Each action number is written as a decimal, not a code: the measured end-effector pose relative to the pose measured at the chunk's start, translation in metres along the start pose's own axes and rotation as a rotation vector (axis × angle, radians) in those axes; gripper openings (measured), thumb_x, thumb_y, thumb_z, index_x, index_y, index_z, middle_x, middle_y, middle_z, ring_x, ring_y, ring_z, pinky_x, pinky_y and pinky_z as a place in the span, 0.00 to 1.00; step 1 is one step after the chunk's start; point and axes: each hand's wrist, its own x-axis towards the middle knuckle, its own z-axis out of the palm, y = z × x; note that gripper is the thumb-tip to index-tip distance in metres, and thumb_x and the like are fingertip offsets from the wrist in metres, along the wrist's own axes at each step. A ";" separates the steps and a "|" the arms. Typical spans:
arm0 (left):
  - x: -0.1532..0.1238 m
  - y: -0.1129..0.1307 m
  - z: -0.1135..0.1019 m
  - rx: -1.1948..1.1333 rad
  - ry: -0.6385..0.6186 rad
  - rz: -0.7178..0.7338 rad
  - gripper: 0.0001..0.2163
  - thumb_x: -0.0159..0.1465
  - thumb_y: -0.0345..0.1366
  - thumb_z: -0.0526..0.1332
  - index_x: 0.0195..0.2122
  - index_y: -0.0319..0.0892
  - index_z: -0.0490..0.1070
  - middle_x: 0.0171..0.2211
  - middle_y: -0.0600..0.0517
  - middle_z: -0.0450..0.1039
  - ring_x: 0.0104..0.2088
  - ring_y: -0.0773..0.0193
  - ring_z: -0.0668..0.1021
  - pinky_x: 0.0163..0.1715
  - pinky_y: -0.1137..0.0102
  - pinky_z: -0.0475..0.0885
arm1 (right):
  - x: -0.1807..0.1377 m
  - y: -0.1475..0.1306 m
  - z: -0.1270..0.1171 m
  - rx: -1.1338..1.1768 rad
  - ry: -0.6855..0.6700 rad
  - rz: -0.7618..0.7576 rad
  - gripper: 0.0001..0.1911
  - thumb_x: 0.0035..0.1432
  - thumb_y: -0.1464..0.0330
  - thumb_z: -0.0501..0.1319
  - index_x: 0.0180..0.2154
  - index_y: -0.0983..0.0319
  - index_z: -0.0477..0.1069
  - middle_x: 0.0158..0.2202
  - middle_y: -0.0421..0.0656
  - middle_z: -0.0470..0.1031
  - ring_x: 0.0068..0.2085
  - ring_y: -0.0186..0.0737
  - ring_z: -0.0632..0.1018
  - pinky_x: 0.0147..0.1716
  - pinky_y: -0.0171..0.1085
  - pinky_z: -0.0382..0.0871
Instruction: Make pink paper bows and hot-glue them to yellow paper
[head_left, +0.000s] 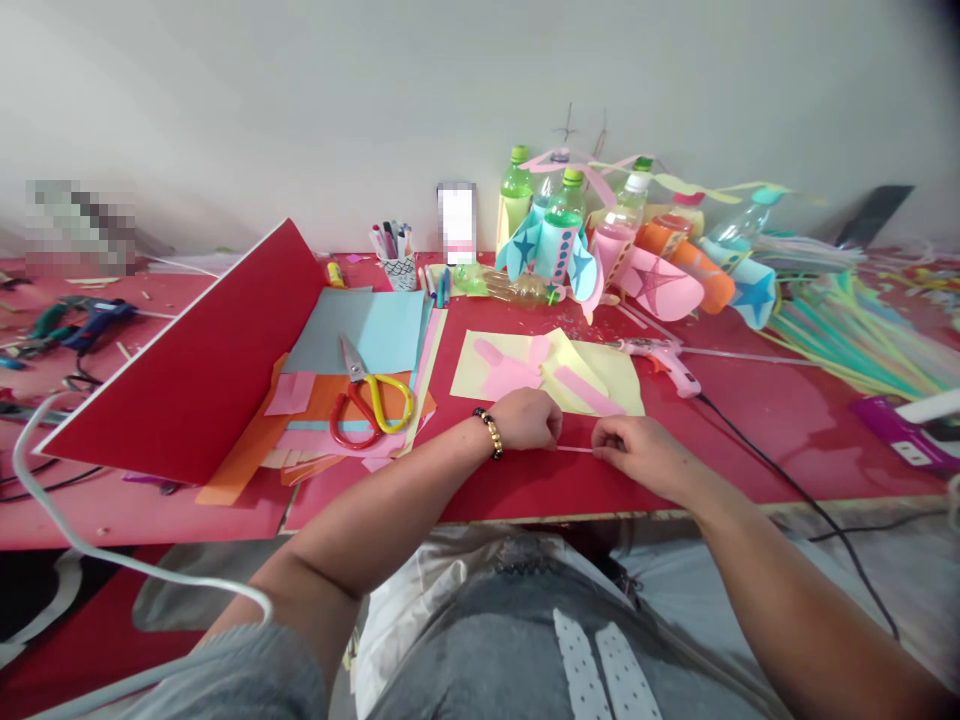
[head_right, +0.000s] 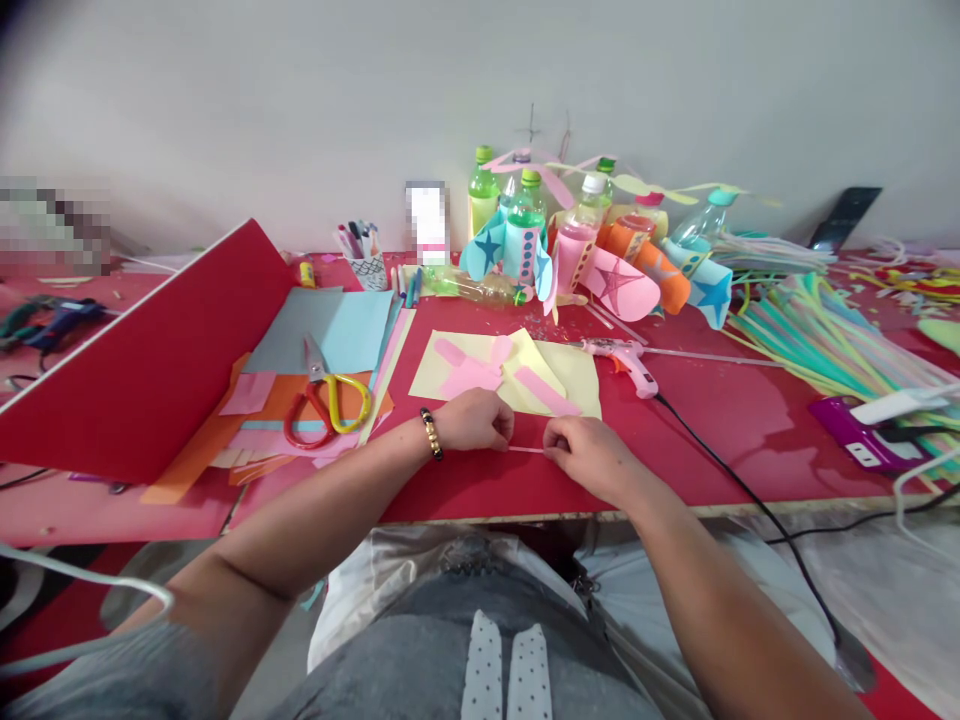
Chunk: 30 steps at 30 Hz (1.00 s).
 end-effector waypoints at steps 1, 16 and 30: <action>0.000 0.000 0.000 -0.007 0.003 0.005 0.06 0.49 0.34 0.64 0.28 0.41 0.78 0.25 0.53 0.76 0.26 0.66 0.73 0.25 0.74 0.62 | 0.000 0.000 0.000 -0.007 -0.002 -0.002 0.04 0.51 0.70 0.57 0.27 0.59 0.70 0.25 0.40 0.74 0.27 0.38 0.72 0.27 0.35 0.59; 0.000 -0.002 0.003 -0.033 0.064 0.046 0.06 0.50 0.33 0.63 0.29 0.41 0.77 0.25 0.53 0.75 0.26 0.67 0.73 0.25 0.74 0.62 | -0.009 -0.004 0.006 -0.247 0.129 -0.106 0.05 0.56 0.73 0.54 0.30 0.60 0.66 0.33 0.43 0.72 0.35 0.39 0.73 0.31 0.34 0.61; 0.003 -0.006 0.000 -0.283 0.270 0.037 0.21 0.63 0.51 0.54 0.26 0.38 0.73 0.21 0.54 0.69 0.22 0.70 0.67 0.24 0.74 0.60 | -0.014 0.002 0.004 -0.369 0.475 -0.360 0.06 0.61 0.73 0.52 0.33 0.61 0.66 0.34 0.47 0.72 0.39 0.44 0.72 0.42 0.40 0.65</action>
